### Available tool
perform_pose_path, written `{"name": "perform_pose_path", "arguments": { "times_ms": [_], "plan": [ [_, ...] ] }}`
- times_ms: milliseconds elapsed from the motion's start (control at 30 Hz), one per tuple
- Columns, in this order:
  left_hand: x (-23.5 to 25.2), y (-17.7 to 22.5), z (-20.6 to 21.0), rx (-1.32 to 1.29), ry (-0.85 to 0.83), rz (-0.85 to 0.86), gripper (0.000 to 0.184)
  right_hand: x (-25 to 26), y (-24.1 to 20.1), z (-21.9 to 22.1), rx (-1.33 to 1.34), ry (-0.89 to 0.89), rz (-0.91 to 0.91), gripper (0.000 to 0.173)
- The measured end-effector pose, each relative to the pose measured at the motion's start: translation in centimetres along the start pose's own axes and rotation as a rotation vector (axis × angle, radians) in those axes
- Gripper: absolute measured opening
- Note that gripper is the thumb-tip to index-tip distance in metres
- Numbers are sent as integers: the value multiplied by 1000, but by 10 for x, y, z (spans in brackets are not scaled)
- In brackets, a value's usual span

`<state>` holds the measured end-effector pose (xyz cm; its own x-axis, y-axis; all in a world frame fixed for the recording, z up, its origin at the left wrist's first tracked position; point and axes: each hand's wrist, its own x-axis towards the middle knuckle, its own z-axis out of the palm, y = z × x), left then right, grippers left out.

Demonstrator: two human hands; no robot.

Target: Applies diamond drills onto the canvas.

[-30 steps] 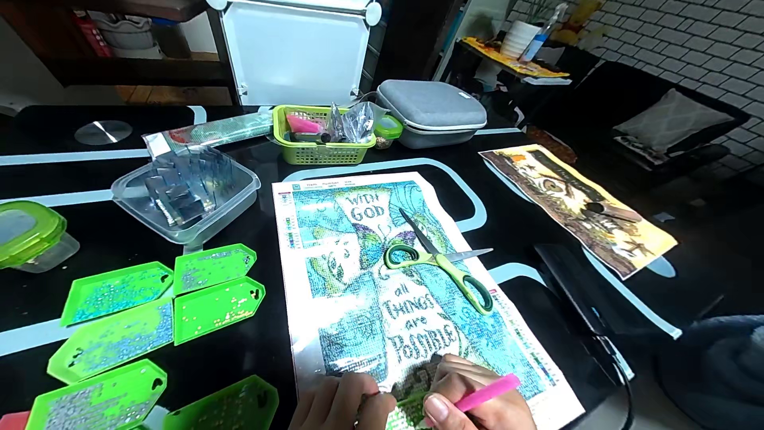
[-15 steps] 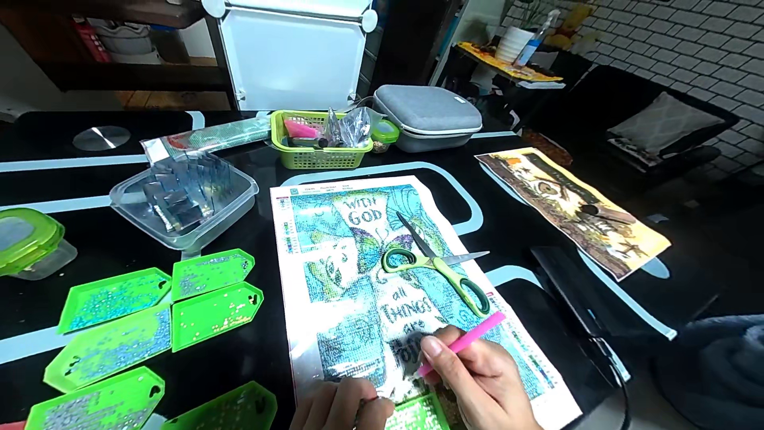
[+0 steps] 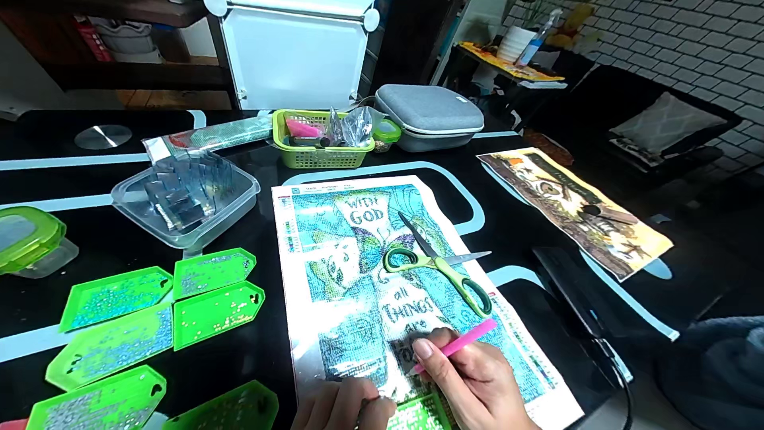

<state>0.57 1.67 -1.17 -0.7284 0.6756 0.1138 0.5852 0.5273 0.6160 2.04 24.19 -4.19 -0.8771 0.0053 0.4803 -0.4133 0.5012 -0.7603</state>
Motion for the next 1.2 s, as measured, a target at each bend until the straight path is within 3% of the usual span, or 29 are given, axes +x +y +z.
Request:
{"name": "perform_pose_path", "arguments": {
  "times_ms": [200,467,1200],
  "plan": [
    [1,1,0,-1,2,5,46,0,-6,-3,-206,-46,-82,31],
    [0,-1,0,-11,10,14,46,-17,-25,-14,126,-44,65,26],
    [0,-1,0,-21,4,11,45,-27,-22,-12,16,-112,-57,34]
  ]
}}
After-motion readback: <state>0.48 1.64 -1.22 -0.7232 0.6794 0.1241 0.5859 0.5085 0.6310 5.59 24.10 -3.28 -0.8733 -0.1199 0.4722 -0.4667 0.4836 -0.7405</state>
